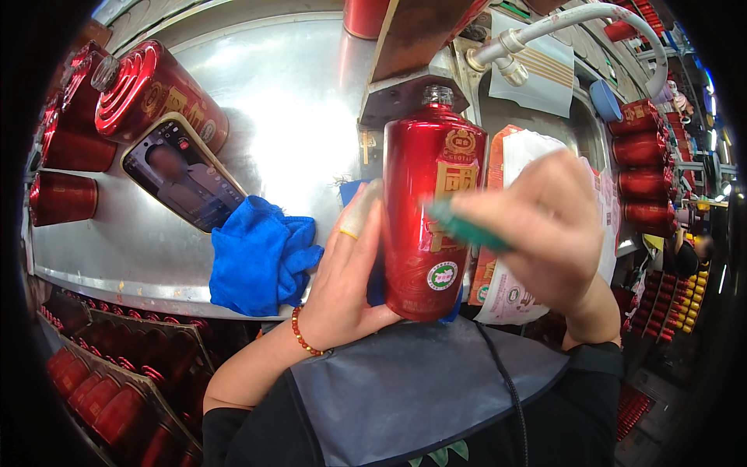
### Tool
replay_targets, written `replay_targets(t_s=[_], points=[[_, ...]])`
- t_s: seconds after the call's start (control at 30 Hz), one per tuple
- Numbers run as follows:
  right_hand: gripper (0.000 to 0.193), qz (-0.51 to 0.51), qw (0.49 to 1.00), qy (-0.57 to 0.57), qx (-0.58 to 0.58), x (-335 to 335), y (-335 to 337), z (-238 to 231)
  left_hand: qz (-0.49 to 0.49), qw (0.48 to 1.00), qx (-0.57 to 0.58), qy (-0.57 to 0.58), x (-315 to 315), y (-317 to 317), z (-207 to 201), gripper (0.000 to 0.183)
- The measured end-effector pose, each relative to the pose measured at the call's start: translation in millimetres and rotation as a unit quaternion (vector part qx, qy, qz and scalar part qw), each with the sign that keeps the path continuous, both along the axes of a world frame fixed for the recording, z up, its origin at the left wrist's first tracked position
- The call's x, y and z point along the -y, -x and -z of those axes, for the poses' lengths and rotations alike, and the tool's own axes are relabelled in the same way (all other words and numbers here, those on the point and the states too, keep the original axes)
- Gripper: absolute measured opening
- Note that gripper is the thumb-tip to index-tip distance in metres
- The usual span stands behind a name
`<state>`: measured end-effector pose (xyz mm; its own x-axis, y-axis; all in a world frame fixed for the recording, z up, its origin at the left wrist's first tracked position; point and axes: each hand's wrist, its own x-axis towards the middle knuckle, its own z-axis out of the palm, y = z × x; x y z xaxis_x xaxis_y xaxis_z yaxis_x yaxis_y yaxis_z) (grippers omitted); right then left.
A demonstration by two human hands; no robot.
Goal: The person cleans red cylindrical cans using a green scrubbing pad and a blue cloth. They wipe the cans thoroughly, rotate them to clean all sides, and place them back on the rack.
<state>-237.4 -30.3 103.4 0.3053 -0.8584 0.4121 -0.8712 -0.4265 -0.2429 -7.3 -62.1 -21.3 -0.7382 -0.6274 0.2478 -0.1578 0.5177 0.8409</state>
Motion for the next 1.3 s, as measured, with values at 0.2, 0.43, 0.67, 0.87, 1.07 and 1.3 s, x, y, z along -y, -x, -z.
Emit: replay_targets(t_s=[0.2, 0.43, 0.67, 0.87, 1.07, 1.3], points=[[0.036, -0.011, 0.998, -0.028, 0.055, 8.4, 7.1, -2.7, -0.007, 1.000, 0.001, 0.006, -1.4, 0.6, 2.8, 0.117], [0.032, -0.087, 0.994, 0.054, -0.039, -29.1, -10.9, 22.0, -0.003, 1.000, 0.006, 0.026, 0.2, 1.1, 1.2, 0.116], [0.028, 0.035, 0.997, 0.000, 0.076, -16.7, 0.4, 12.0, 0.001, 0.999, 0.017, 0.028, -1.2, -0.9, 2.9, 0.122], [0.020, -0.063, 0.995, -0.011, 0.071, -51.9, -14.7, 26.5, 0.008, 0.999, 0.038, 0.033, 0.5, 1.1, 5.5, 0.119], [0.017, 0.237, 0.857, -0.073, 0.451, -10.3, 37.5, 51.4, 0.022, 0.989, 0.121, 0.085, -0.2, -13.3, -24.1, 0.125], [0.017, 0.196, 0.878, -0.097, 0.427, -15.0, 38.5, 58.3, -0.133, 0.914, 0.185, 0.336, 15.8, -78.7, -33.6, 0.070]])
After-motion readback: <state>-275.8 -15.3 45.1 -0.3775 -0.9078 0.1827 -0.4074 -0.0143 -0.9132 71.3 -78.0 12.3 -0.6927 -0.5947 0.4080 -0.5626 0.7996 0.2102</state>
